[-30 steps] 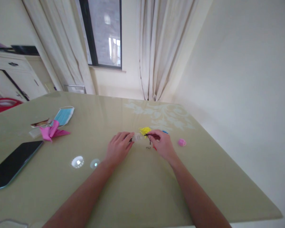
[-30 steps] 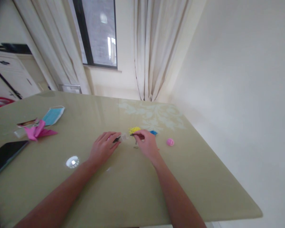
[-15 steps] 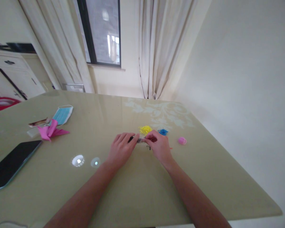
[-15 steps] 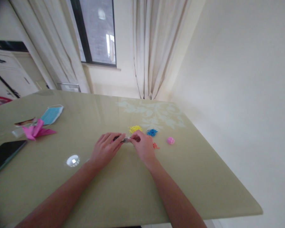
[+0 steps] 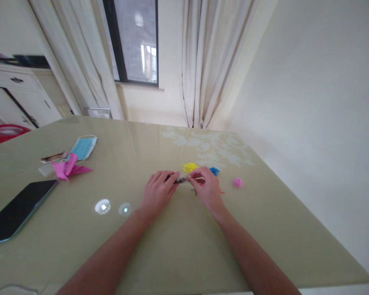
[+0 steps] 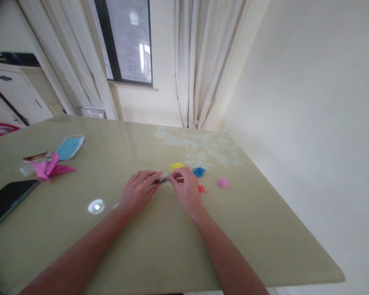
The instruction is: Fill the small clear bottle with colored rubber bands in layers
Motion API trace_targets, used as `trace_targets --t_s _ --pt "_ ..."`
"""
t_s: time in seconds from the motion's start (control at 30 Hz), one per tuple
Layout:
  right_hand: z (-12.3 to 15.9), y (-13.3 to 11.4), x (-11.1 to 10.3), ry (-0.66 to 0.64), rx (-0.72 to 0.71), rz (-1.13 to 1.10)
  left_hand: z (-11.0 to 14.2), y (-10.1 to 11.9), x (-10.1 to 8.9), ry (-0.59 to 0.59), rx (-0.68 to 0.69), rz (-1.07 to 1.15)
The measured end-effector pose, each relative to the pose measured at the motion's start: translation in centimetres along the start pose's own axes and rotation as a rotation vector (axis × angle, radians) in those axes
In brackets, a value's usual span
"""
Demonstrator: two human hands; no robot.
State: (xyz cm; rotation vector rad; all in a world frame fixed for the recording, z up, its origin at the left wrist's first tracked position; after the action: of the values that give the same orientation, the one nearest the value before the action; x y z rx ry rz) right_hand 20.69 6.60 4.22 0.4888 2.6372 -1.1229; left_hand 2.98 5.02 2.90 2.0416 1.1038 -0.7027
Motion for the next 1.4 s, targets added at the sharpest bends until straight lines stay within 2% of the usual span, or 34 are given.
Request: trace_targets --t_s 0.2,0.33,0.4,0.5,0.57,0.67,0.83,0.93,1.1,1.2,1.3,1.4 --pt "-0.1 -0.3 -0.4 0.034 -0.008 -0.042 -0.1 0.0 -0.1 -0.01 -0.034 0.083" --pt "-0.5 0.1 -1.6 0.071 0.04 -0.039 -0.4 -0.7 0.0 -0.03 -0.149 0.222" --pt "-0.8 0.5 -1.9 -0.041 0.042 0.085 -0.5 -1.7 0.3 -0.054 -0.275 0.339" --pt "-0.4 1.9 -1.0 -0.423 0.08 0.377 -0.5 -3.0 0.9 -0.094 -0.433 0.496" --pt "0.5 2.9 -0.5 -0.619 0.131 0.505 -0.6 -3.5 1.1 -0.102 -0.486 0.569" --pt "1.4 3.1 0.5 -0.742 0.14 0.545 -0.7 -3.9 1.2 -0.099 -0.527 0.645" --pt "2.1 2.6 2.0 -0.818 0.099 0.544 -0.7 -4.1 1.8 -0.138 -0.567 0.73" --pt "1.4 2.4 1.6 -0.717 0.068 0.468 -0.8 -4.2 1.5 -0.122 -0.545 0.713" --pt "-0.4 2.0 -1.0 -0.304 0.172 0.005 -0.9 -2.9 0.1 -0.035 -0.316 0.443" --pt "-0.6 1.2 -1.5 -0.128 0.236 -0.248 -0.6 -1.7 -0.2 -0.02 -0.195 0.35" --pt "-0.5 0.1 -1.3 -0.022 0.218 -0.316 -0.3 -0.8 -0.1 -0.043 -0.13 0.329" --pt "-0.4 -0.8 -1.0 0.024 0.142 -0.248 -0.2 -0.2 -0.2 -0.061 -0.099 0.343"
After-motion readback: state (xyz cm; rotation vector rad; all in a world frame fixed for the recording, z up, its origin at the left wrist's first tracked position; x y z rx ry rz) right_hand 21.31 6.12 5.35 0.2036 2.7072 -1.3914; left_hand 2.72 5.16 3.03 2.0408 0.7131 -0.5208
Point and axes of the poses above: each hand's wrist, its own z-axis away from the middle knuckle, its own x-axis out of the palm, y = z × x, the point moved 8 cm from there along -z, towards the middle knuckle, and after that the axes turned 15 degrees about -x, right-handed, at the moved point
